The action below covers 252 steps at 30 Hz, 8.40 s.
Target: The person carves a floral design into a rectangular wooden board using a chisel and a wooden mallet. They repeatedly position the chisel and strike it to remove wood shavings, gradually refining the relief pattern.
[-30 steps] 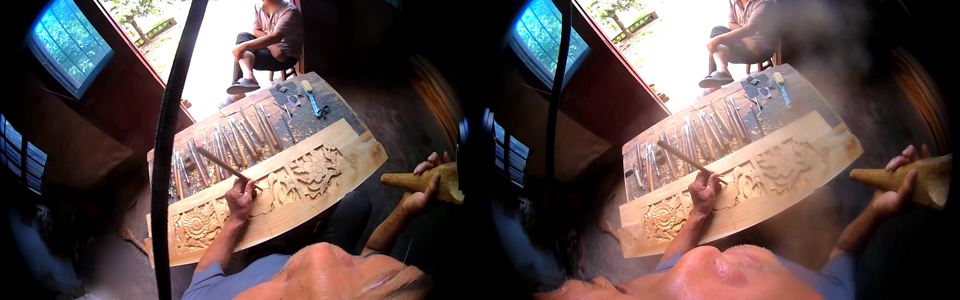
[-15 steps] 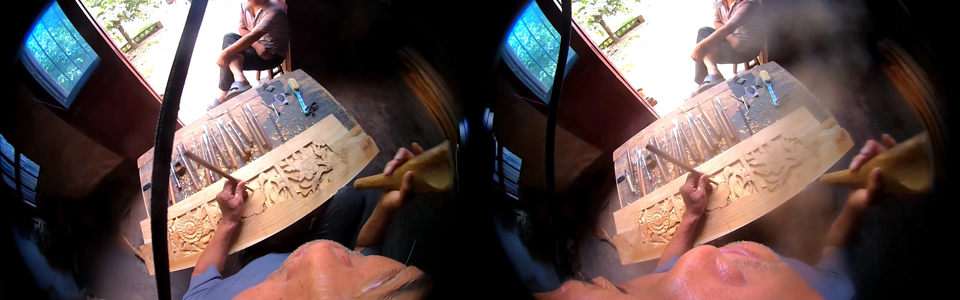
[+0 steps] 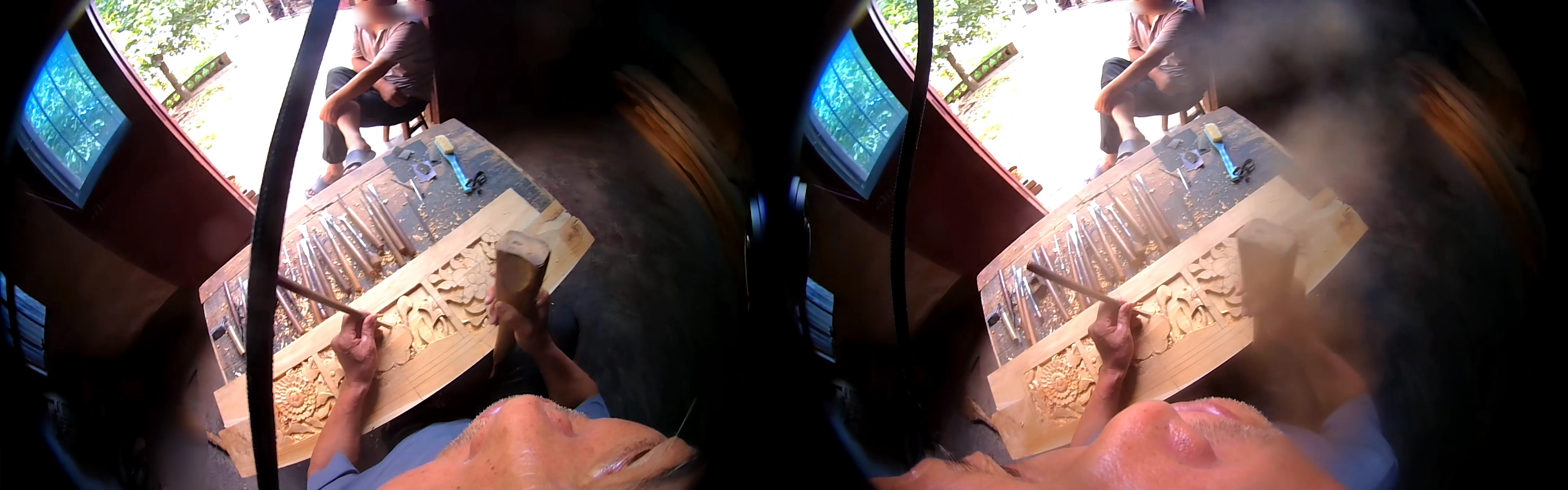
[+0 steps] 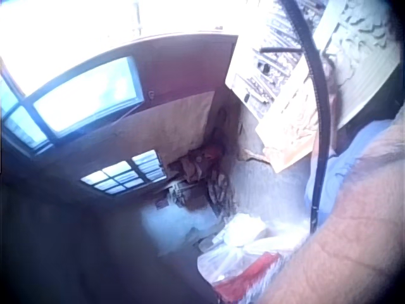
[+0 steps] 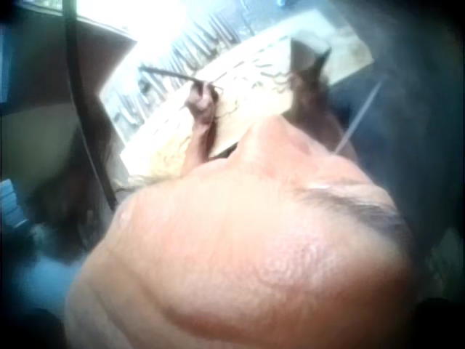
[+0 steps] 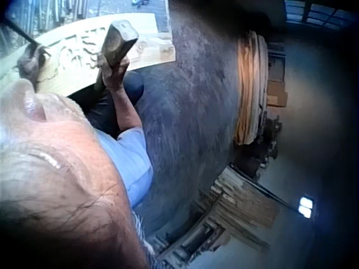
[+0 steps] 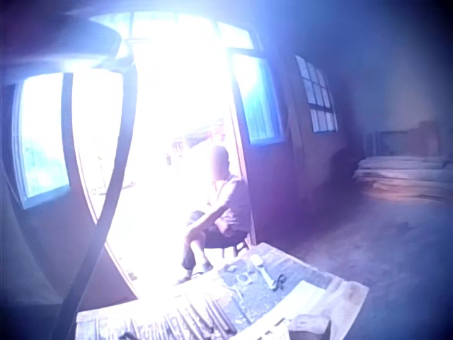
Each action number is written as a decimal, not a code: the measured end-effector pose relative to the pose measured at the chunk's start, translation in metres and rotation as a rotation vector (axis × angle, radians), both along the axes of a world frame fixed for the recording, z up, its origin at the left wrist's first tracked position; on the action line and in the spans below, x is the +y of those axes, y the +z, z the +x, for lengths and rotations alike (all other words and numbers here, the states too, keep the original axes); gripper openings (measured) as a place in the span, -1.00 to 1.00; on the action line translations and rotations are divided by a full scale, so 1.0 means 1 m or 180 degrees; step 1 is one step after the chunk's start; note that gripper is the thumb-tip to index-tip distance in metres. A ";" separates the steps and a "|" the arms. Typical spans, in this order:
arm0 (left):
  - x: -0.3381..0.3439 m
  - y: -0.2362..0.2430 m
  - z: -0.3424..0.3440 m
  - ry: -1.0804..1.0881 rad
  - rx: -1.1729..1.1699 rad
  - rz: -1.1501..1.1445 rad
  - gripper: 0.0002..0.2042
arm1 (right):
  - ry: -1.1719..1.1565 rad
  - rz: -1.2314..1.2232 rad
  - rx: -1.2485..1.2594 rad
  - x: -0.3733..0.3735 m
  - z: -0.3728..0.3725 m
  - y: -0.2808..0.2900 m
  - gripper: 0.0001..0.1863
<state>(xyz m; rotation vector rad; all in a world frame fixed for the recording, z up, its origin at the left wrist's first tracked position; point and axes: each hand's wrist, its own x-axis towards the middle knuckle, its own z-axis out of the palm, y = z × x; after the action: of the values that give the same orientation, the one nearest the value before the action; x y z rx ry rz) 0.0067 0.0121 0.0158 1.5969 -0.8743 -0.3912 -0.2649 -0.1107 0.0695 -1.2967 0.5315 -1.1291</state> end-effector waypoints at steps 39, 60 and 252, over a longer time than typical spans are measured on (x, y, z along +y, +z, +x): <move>-0.001 0.005 0.001 -0.0049 -0.0250 0.0078 -0.83 | 0.0006 -0.0280 0.0541 -0.001 -0.005 -0.015 -0.69; -0.001 0.000 0.002 -0.0051 -0.0175 0.0054 -0.84 | 0.0052 -0.0208 0.0502 -0.001 -0.005 -0.015 -0.65; -0.060 -0.004 -0.037 -0.1749 -0.1159 0.0006 -0.89 | -0.1345 -0.3696 0.1641 -0.032 0.029 0.095 -0.33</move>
<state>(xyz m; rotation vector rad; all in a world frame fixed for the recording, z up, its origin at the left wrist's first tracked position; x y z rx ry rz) -0.0300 -0.0480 0.0115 1.4331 -1.6026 -0.4890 -0.2361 -0.1431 0.1645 -2.6143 0.5419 -1.5293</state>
